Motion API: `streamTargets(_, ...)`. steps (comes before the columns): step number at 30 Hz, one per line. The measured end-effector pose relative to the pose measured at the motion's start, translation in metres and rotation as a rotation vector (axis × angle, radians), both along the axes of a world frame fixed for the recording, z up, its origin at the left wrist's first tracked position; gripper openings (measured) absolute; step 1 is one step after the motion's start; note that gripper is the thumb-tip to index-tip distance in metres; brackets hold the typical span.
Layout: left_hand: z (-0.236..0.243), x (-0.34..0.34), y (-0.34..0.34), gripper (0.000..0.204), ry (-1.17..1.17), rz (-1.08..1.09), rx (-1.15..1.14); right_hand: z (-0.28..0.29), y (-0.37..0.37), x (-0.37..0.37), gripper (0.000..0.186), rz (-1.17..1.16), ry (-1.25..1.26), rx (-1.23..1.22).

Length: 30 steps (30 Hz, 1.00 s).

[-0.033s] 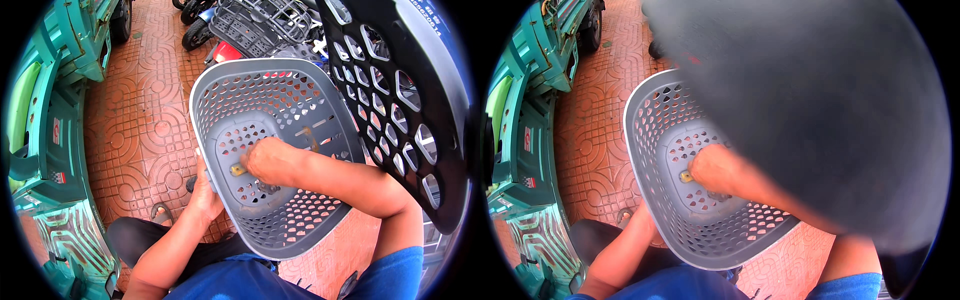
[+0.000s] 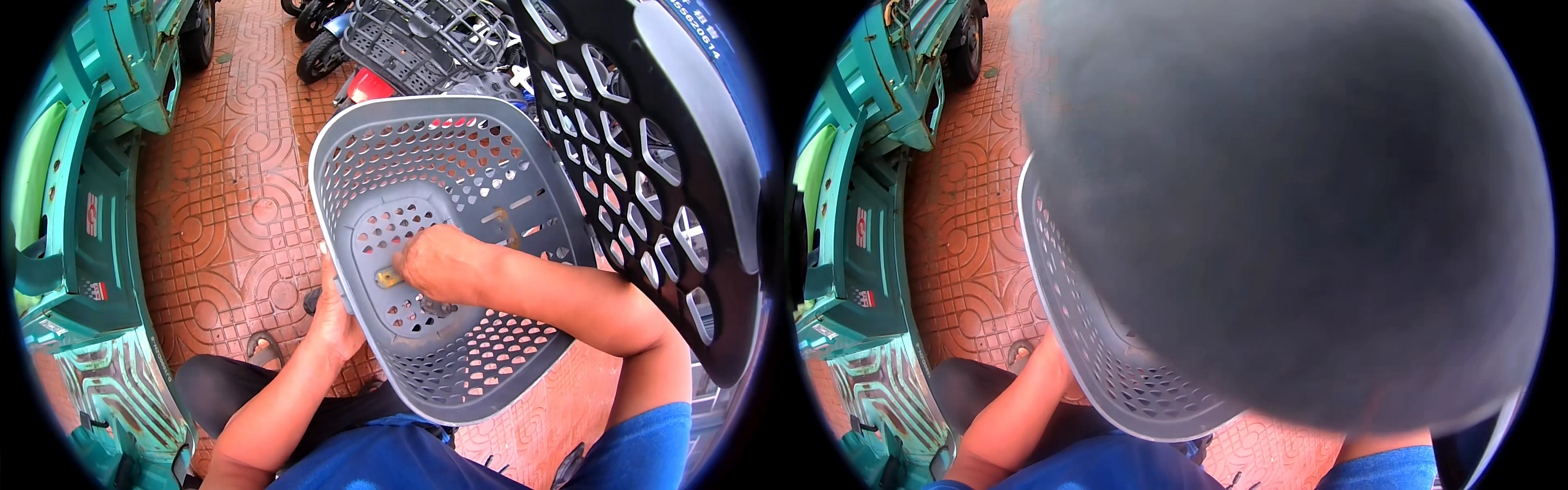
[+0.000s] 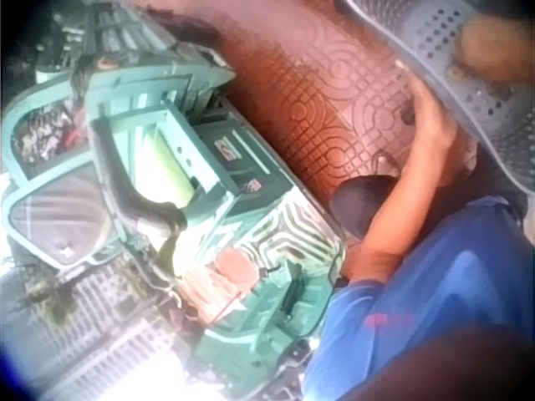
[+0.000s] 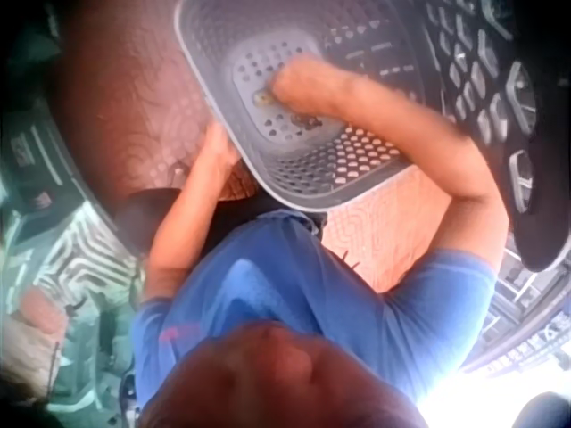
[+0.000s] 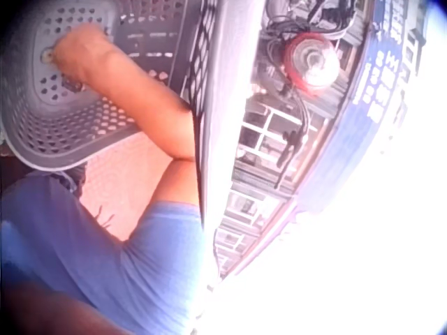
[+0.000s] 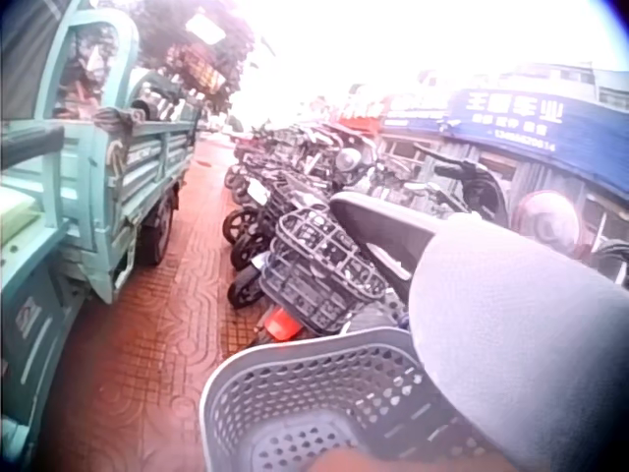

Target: The person removes a grey plastic basket from the front of a red electric scooter. They use a small metal tool to scrape the inside of the basket and then use a red power drill to work on the basket's mounting area. Finally, the person handles a small metal component and walks away from the scooter.

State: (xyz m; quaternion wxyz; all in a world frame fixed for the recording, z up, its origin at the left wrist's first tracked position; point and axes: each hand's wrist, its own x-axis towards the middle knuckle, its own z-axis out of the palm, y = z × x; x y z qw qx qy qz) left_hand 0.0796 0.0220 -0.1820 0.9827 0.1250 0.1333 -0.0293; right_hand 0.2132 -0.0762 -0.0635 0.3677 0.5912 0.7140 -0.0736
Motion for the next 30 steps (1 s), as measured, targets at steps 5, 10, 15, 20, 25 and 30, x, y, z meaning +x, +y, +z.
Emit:
streamTargets(5,0.000,-0.001,0.000,0.105,0.001,0.002,0.020,-0.006,0.000,0.009,0.019,-0.271,0.175,-0.043)
streamTargets(10,-0.002,-0.003,0.000,0.104,0.002,0.009,0.028,-0.002,0.002,0.006,0.019,-0.214,0.122,-0.005)
streamTargets(15,-0.001,-0.001,-0.002,0.103,-0.009,0.014,0.037,-0.005,0.000,0.004,0.015,-0.169,0.098,-0.023)
streamTargets(20,0.002,-0.002,-0.002,0.101,-0.031,0.016,0.021,-0.005,-0.002,0.007,0.014,-0.159,0.119,-0.005)
streamTargets(25,0.003,-0.002,-0.002,0.101,-0.026,0.007,0.016,-0.008,-0.003,0.005,0.013,-0.122,0.060,0.000)
streamTargets(30,0.002,-0.001,-0.001,0.101,-0.008,0.006,0.012,-0.012,-0.004,0.006,0.010,-0.260,0.152,0.071)
